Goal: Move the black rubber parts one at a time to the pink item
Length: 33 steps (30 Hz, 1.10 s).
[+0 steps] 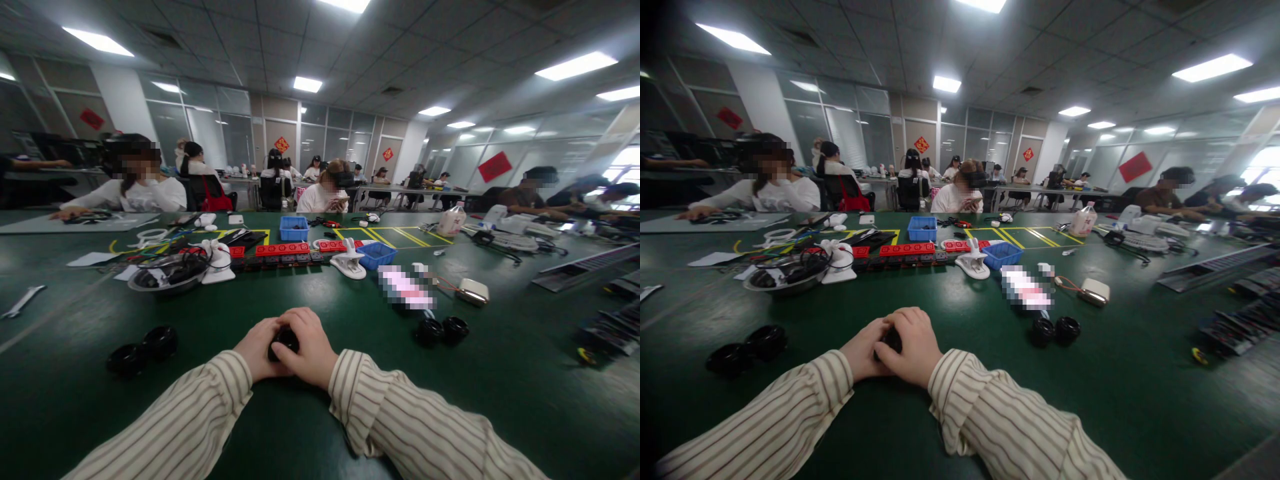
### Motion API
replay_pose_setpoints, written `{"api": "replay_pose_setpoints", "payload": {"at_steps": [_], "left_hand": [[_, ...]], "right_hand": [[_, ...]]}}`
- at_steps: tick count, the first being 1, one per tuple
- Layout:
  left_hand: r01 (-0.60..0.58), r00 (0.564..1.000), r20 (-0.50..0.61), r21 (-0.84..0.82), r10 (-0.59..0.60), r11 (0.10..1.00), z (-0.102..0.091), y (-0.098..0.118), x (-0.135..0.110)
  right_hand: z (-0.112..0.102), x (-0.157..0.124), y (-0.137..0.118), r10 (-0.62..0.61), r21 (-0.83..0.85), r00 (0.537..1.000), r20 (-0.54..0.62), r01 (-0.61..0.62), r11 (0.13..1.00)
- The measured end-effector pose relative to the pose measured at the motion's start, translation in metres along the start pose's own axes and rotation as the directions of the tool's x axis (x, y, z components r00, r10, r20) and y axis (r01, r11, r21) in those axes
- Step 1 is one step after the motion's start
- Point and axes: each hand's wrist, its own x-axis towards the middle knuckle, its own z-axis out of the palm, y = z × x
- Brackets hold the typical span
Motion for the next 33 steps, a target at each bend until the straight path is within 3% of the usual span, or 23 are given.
{"api": "replay_pose_setpoints", "payload": {"at_steps": [4,7,17,23,28,33], "left_hand": [[0.016,1.0,-0.012,0.039,-0.016,0.999,-0.0013,0.0022,0.0006],[0.015,1.0,-0.018,0.062,-0.014,0.998,-0.0012,0.0016,0.0021],[-0.073,0.997,0.001,-0.023,0.073,0.997,-0.002,-0.0023,-0.0009],[0.013,1.0,-0.007,-0.015,-0.013,1.0,-0.0004,-0.0002,-0.0014],[0.019,1.0,-0.022,0.057,-0.018,0.998,-0.0025,0.0037,0.0006],[-0.013,0.999,-0.033,0.076,0.015,0.997,-0.0044,0.0025,0.0018]], "right_hand": [[0.0031,0.0008,0.0016,0.11,-0.074,0.994,0.015,-0.109,0.991],[0.0045,0.0018,0.0015,0.127,-0.1,0.991,0.036,-0.123,0.987],[0.0029,-0.0009,-0.0007,-0.153,0.056,0.981,0.116,0.148,0.987],[0.0004,-0.0004,-0.0014,0.004,0.02,0.999,0.034,-0.004,1.0],[0.0027,0.001,-0.0006,0.145,-0.064,0.989,0.01,-0.144,0.988],[0.004,0.0019,-0.0005,0.117,-0.08,0.992,0.039,-0.114,0.99]]}}
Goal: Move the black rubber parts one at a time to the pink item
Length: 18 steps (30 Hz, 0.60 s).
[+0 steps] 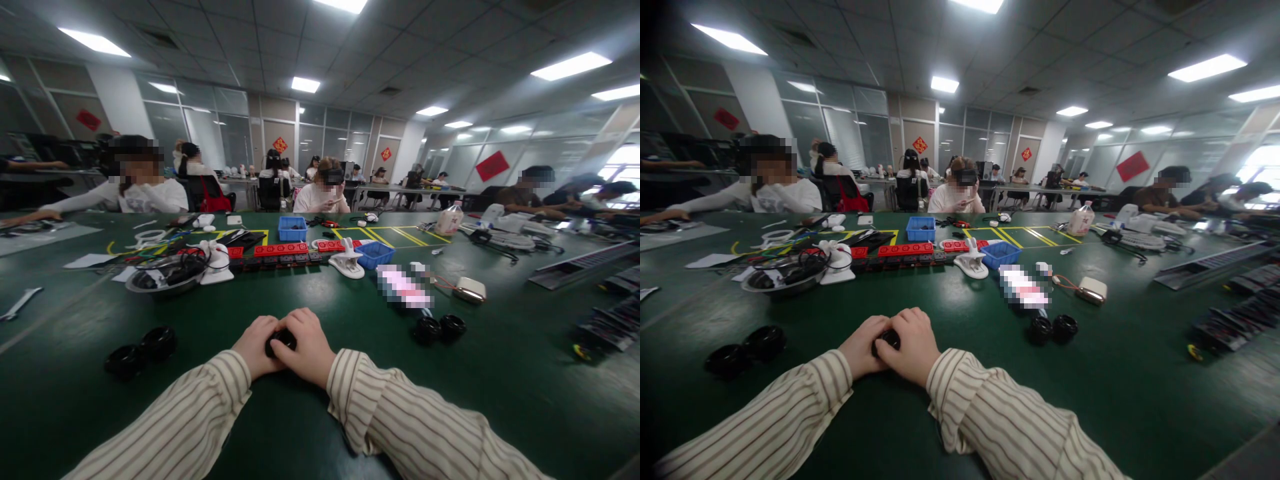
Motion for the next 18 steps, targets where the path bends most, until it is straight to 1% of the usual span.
{"api": "replay_pose_setpoints", "payload": {"at_steps": [5,7,9,13,16,18], "left_hand": [[-0.055,0.997,0.041,-0.071,0.058,0.996,-0.0008,-0.0022,-0.0007],[-0.068,0.996,0.052,-0.084,0.073,0.994,0.0,-0.0023,-0.0013],[-0.046,0.998,0.036,-0.08,0.049,0.996,0.0019,-0.0022,-0.002],[0.027,1.0,0.017,-0.048,-0.026,0.998,0.0054,-0.002,-0.0031],[0.033,0.999,0.016,-0.043,-0.032,0.999,0.0049,-0.0019,-0.0036],[0.013,1.0,0.013,-0.054,-0.013,0.998,0.0035,-0.0015,-0.0039]], "right_hand": [[-0.002,-0.0017,-0.0006,-0.185,0.064,0.982,0.032,0.183,0.981],[-0.0029,-0.0026,-0.0015,-0.222,0.087,0.974,0.042,0.218,0.972],[-0.0039,-0.003,-0.0023,-0.217,0.097,0.975,0.04,0.213,0.972],[-0.0046,-0.003,-0.0022,-0.137,0.086,0.991,0.003,0.136,0.987],[-0.0032,-0.0029,-0.001,-0.086,0.073,0.996,-0.02,0.087,0.994],[-0.002,-0.0026,-0.0008,-0.054,0.062,0.998,-0.029,0.055,0.997]]}}
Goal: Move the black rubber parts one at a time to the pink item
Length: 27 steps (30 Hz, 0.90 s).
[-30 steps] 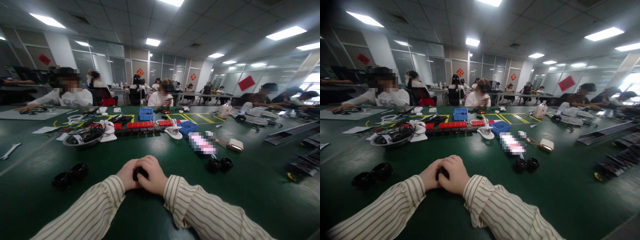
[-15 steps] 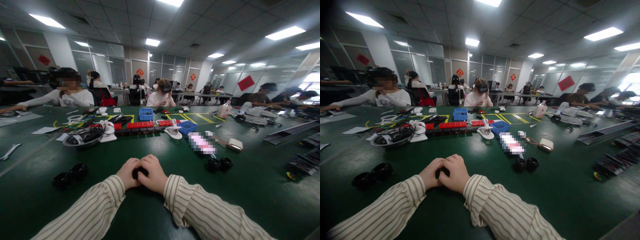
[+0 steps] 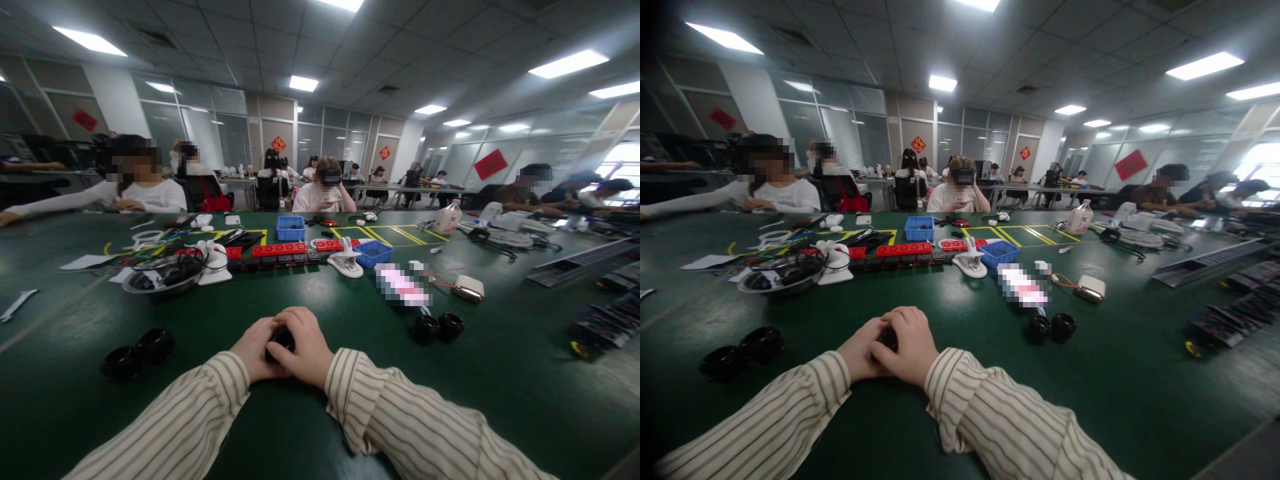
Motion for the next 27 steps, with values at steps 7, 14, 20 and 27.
{"api": "replay_pose_setpoints", "payload": {"at_steps": [7,14,20,27], "left_hand": [[-0.001,1.0,0.008,0.022,0.001,1.0,-0.0027,0.0018,0.0021],[-0.028,1.0,0.013,0.029,0.027,0.999,-0.0042,0.002,0.0033],[-0.084,0.995,0.045,-0.021,0.085,0.996,0.0003,-0.0039,0.0017],[-0.036,0.999,-0.028,-0.075,0.034,0.997,0.0027,-0.0051,-0.0006]], "right_hand": [[0.0018,0.0018,-0.0008,0.091,-0.073,0.996,-0.007,-0.092,0.993],[0.0021,0.0017,0.0031,-0.061,-0.024,0.996,0.068,0.062,0.998],[0.0018,-0.0014,0.0021,-0.22,0.076,0.966,0.136,0.211,0.975],[-0.0002,-0.0009,-0.0003,-0.098,0.06,0.995,-0.01,0.099,0.993]]}}
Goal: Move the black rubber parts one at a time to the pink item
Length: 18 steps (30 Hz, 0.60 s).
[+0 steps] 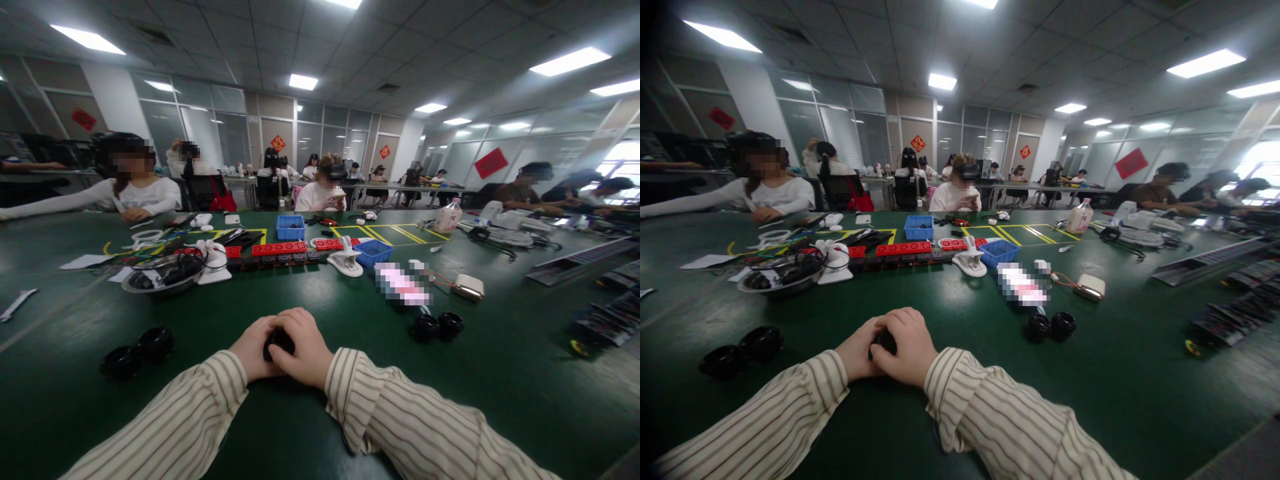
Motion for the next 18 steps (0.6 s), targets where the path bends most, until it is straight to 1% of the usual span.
{"api": "replay_pose_setpoints", "payload": {"at_steps": [5,7,11,14,18], "left_hand": [[-0.013,1.0,0.003,0.029,0.013,0.999,-0.0013,0.0021,0.0006],[-0.015,1.0,0.01,0.04,0.015,0.999,-0.0016,0.0025,0.0013],[0.018,0.999,0.028,0.062,-0.02,0.998,-0.0024,0.0035,0.0033],[0.01,0.999,0.034,0.066,-0.012,0.998,-0.004,0.0051,0.0042],[-0.011,0.999,0.032,0.043,0.009,0.999,-0.0063,0.0073,0.0036]], "right_hand": [[0.0008,0.001,0.0014,0.117,-0.067,0.993,-0.015,-0.118,0.991],[0.0012,0.0015,0.0014,0.15,-0.087,0.989,-0.009,-0.15,0.985],[0.003,0.002,0.0015,0.189,-0.122,0.982,-0.005,-0.189,0.975],[0.0043,0.0018,0.0024,0.166,-0.14,0.986,0.018,-0.162,0.977],[0.0027,0.002,0.0034,0.049,-0.09,0.997,0.057,-0.043,0.995]]}}
